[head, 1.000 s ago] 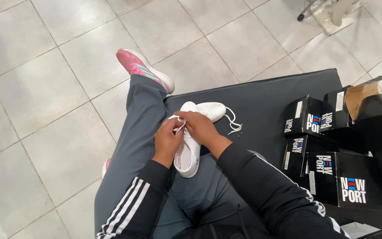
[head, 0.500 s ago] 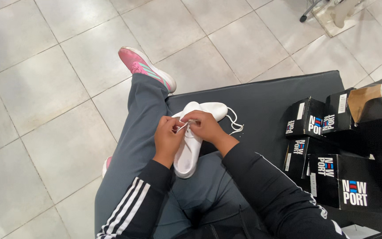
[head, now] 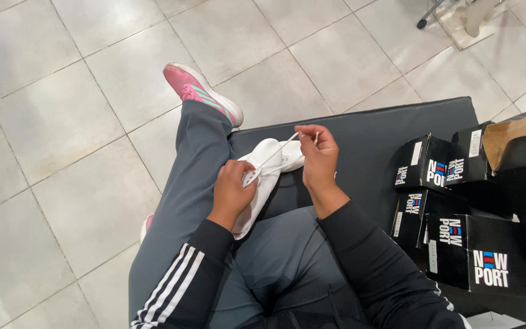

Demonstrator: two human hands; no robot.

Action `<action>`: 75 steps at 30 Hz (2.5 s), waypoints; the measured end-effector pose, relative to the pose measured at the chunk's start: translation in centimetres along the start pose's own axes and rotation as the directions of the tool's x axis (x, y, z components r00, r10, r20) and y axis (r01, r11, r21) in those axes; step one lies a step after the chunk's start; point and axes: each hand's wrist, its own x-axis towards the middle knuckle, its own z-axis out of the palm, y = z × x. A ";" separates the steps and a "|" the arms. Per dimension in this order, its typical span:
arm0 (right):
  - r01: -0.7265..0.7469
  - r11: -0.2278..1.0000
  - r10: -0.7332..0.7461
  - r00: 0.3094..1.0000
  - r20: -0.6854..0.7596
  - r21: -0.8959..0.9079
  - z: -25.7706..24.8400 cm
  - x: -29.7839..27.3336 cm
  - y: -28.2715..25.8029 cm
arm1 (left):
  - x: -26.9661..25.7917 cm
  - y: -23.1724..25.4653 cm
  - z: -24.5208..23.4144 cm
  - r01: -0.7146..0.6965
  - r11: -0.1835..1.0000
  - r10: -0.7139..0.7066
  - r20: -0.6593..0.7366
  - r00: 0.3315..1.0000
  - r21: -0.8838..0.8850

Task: The person laces a pair of white shoes. They take the shoes out of a box, thread a lace through the eyelets of each shoe one by one, and place the shoes on a bench.

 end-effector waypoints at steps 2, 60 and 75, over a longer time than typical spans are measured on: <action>-0.011 0.990 0.007 1.000 0.030 0.144 0.7 -0.6 -2.2 | -0.2 -0.3 0.3 -0.205 0.978 0.205 -0.012 0.979 -0.033; 0.272 0.960 -0.275 0.883 0.380 0.061 0.6 -4.3 -11.1 | -0.8 13.4 -8.7 -0.364 0.887 0.311 -0.215 0.926 -0.284; 0.198 0.966 -0.255 0.808 0.531 0.163 0.5 -5.7 -11.0 | -1.5 13.5 -8.6 -0.526 0.842 0.448 -0.392 0.804 -0.117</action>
